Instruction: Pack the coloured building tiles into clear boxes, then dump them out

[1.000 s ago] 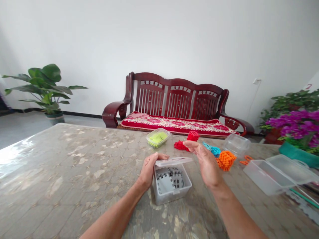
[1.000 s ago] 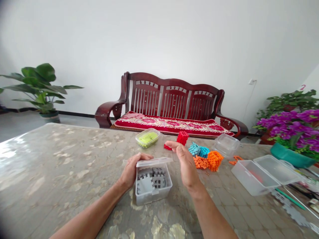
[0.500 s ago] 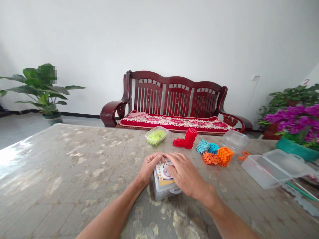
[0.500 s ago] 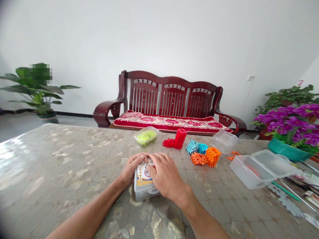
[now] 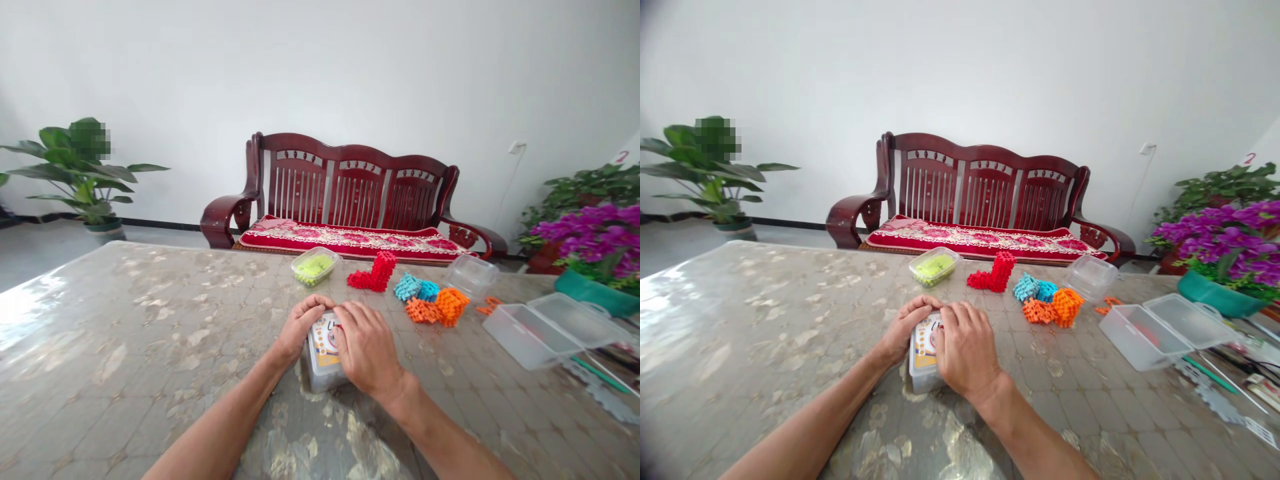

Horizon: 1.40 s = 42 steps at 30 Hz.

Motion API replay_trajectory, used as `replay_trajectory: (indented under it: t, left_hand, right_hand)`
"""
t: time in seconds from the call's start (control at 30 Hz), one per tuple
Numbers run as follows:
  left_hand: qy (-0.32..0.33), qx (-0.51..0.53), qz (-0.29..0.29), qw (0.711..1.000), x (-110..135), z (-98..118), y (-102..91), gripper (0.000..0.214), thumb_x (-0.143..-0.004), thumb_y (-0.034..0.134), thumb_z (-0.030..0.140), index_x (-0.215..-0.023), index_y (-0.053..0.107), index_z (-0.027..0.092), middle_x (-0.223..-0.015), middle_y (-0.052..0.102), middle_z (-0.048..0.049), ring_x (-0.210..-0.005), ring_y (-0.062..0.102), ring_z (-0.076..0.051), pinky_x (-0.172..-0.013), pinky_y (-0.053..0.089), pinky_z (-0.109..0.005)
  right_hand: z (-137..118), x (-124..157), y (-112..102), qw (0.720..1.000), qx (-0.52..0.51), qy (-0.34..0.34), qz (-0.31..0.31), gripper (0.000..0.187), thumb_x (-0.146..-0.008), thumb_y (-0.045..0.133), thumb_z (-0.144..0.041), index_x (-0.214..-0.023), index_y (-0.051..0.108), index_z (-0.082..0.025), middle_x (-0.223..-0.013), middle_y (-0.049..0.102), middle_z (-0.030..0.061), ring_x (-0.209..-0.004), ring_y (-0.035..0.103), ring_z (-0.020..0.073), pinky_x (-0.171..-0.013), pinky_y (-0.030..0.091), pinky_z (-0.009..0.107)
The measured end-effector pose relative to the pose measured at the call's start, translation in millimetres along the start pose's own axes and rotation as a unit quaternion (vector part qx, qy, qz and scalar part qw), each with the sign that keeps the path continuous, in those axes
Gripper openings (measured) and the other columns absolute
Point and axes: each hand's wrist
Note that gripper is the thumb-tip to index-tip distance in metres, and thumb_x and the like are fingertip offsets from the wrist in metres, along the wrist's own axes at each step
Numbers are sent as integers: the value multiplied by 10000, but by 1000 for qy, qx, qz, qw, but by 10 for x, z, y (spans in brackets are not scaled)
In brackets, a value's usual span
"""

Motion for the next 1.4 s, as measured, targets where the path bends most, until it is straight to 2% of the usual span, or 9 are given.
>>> replay_trajectory:
  t: [0.2, 0.33, 0.47, 0.63, 0.73, 0.83, 0.97, 1.2, 1.4]
  left_hand:
    - [1, -12, 0, 1000, 12, 0, 1, 298, -693, 761, 370, -863, 674, 142, -767, 685, -10, -611, 592, -113, -593, 465, -212]
    - [-17, -22, 3, 1000, 26, 48, 17, 406, -703, 762, 381, -1027, 671, 154, -872, 718, -33, -679, 637, -140, -649, 500, -243]
    - [1, -157, 16, 987, 26, 114, 50, 377, -765, 679, 355, -1082, 675, 151, -932, 721, -51, -781, 658, -178, -719, 519, -281]
    - [114, -411, 44, 903, 143, 85, 97, 329, -810, 541, 221, -1104, 683, 177, -1092, 697, -83, -1074, 617, -240, -984, 472, -400]
    - [168, -499, 48, 849, 305, 35, 102, 382, -860, 520, 268, -1216, 636, 194, -1273, 599, -109, -1265, 502, -256, -1108, 369, -451]
    - [171, -548, 44, 818, 444, 7, 94, 447, -895, 520, 355, -1312, 568, 202, -1424, 450, -143, -1393, 357, -294, -1142, 305, -508]
    - [138, -544, 15, 827, 515, -15, 99, 490, -911, 497, 341, -1374, 501, 179, -1510, 304, -172, -1464, 213, -315, -1155, 263, -536]
    - [124, -526, -8, 841, 491, -20, 117, 498, -904, 446, 198, -1399, 482, 242, -1550, 216, -115, -1499, 106, -289, -1186, 201, -524]
    - [143, -532, -50, 833, 350, 6, 67, 543, -858, 464, 109, -1385, 506, 232, -1530, 286, -122, -1501, 111, -280, -1187, 230, -498]
  right_hand:
    - [-16, 15, 6, 999, 50, -2, 10, 338, -942, 442, -295, -1218, 579, -156, -1208, 622, 133, -1141, 512, 283, -957, 378, 430]
    - [-16, -9, -4, 998, 56, 4, 10, 320, -939, 449, -285, -1206, 586, -173, -1187, 630, 119, -1120, 520, 263, -940, 396, 399]
    - [-9, -23, -10, 999, 42, 24, 11, 301, -944, 436, -246, -1195, 590, -187, -1199, 629, 97, -1130, 513, 246, -963, 405, 374]
    - [26, -30, 22, 999, 9, 40, 18, 296, -942, 440, -226, -1180, 611, -177, -1212, 628, 104, -1143, 512, 246, -1011, 401, 384]
    - [105, -42, 64, 999, -34, 36, 12, 345, -940, 429, -212, -1241, 590, -164, -1261, 616, 109, -1188, 501, 235, -1056, 383, 390]
    - [228, -57, 98, 996, -86, 9, -21, 406, -938, 440, -241, -1323, 537, -157, -1343, 574, 111, -1261, 467, 220, -1102, 353, 394]
    - [329, -65, 106, 992, -111, -40, -53, 456, -927, 465, -277, -1371, 492, -174, -1389, 535, 121, -1306, 438, 231, -1101, 360, 430]
    - [203, -32, 101, 999, -26, -43, -2, 372, -951, 404, -208, -1286, 555, -146, -1261, 611, 131, -1174, 524, 242, -1034, 417, 418]
    - [164, -11, 155, 999, -10, 4, 34, 373, -948, 376, -183, -1255, 582, -132, -1247, 625, 137, -1196, 525, 252, -1050, 402, 432]
Point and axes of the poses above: each hand's wrist, its own x-axis away from the middle knuckle, its own y-axis out of the palm, z = x × y
